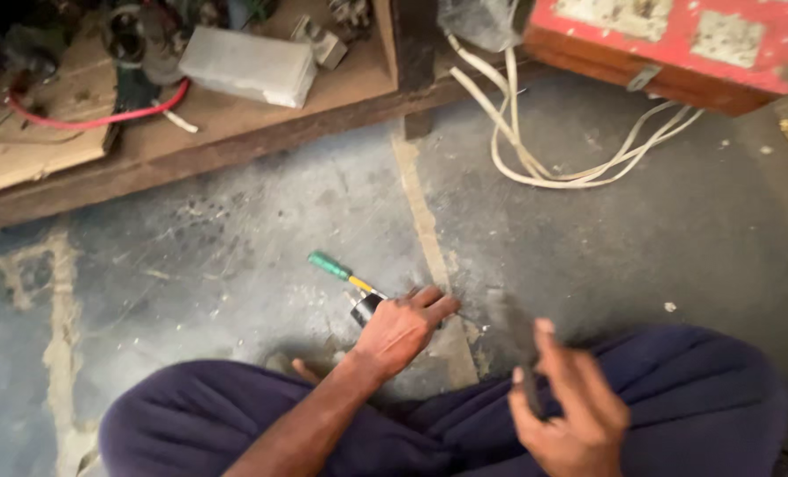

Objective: The person sits on the floor and uses pliers and a screwdriver to repeatedly tap and adjust a small cylindrical electrical component. The person also handles a screw and a small metal rod, tapping them against the component and the floor.

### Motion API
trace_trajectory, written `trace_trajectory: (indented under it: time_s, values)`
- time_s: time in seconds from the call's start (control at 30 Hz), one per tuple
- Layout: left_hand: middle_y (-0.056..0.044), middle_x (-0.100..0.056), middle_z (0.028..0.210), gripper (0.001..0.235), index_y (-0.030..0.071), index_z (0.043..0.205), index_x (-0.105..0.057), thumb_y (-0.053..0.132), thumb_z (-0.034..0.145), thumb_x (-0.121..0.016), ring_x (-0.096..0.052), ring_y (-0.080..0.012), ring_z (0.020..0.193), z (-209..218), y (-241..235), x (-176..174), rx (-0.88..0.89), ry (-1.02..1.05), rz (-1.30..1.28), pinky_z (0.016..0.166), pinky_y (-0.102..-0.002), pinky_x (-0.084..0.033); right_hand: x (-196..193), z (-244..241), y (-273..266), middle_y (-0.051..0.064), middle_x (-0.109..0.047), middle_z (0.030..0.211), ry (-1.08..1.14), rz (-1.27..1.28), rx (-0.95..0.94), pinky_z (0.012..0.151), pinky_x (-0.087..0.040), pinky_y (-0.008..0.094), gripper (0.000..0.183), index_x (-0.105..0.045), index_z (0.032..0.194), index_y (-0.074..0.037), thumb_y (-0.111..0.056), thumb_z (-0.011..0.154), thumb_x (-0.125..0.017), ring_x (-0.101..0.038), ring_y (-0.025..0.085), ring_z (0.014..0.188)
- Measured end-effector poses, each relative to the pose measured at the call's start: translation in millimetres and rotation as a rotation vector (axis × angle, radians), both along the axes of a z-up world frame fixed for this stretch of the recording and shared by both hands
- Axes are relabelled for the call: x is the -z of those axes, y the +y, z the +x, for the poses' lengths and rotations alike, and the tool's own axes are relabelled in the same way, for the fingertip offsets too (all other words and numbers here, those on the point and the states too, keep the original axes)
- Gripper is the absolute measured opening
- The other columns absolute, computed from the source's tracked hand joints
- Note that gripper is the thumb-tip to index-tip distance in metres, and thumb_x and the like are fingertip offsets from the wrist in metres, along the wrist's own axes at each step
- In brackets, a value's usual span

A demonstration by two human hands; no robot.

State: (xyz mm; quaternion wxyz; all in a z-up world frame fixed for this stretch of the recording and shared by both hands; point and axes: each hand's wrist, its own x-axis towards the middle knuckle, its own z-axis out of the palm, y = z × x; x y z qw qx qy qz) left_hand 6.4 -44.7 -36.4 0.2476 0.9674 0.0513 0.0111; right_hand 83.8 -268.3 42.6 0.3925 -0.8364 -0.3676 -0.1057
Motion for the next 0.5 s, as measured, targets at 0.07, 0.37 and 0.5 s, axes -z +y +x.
trace_trajectory:
  time_s: [0.07,0.37,0.5]
  values:
    - [-0.009,-0.063,0.106,0.041,0.017,0.129,-0.059,0.007,0.089,-0.056,-0.070,-0.0330,0.090,-7,-3,1,-0.003,0.035,-0.014,0.069,-0.045,-0.056,4,-4,-4,0.015,-0.069,0.099,0.005,0.107,0.081,0.068,-0.057,0.032,0.063,-0.062,0.135,-0.002,-0.003,0.074,-0.078,-0.071,0.022,0.079]
    - [-0.010,-0.064,0.106,0.041,0.018,0.128,-0.060,0.007,0.089,-0.054,-0.071,-0.0355,0.087,2,5,4,-0.038,-0.014,-0.025,0.067,-0.048,-0.056,8,-1,5,0.016,-0.069,0.090,0.058,0.036,0.006,0.063,-0.055,0.034,0.063,-0.065,0.133,0.001,0.001,0.071,-0.078,-0.067,0.022,0.069]
    - [-0.011,-0.065,0.106,0.041,0.017,0.126,-0.060,0.005,0.088,-0.054,-0.071,-0.0366,0.084,-2,1,5,-0.043,0.012,-0.027,0.066,-0.048,-0.056,7,-7,3,0.012,-0.065,0.094,0.070,0.180,0.093,0.065,-0.052,0.029,0.064,-0.059,0.139,-0.003,-0.003,0.077,-0.076,-0.063,0.018,0.071]
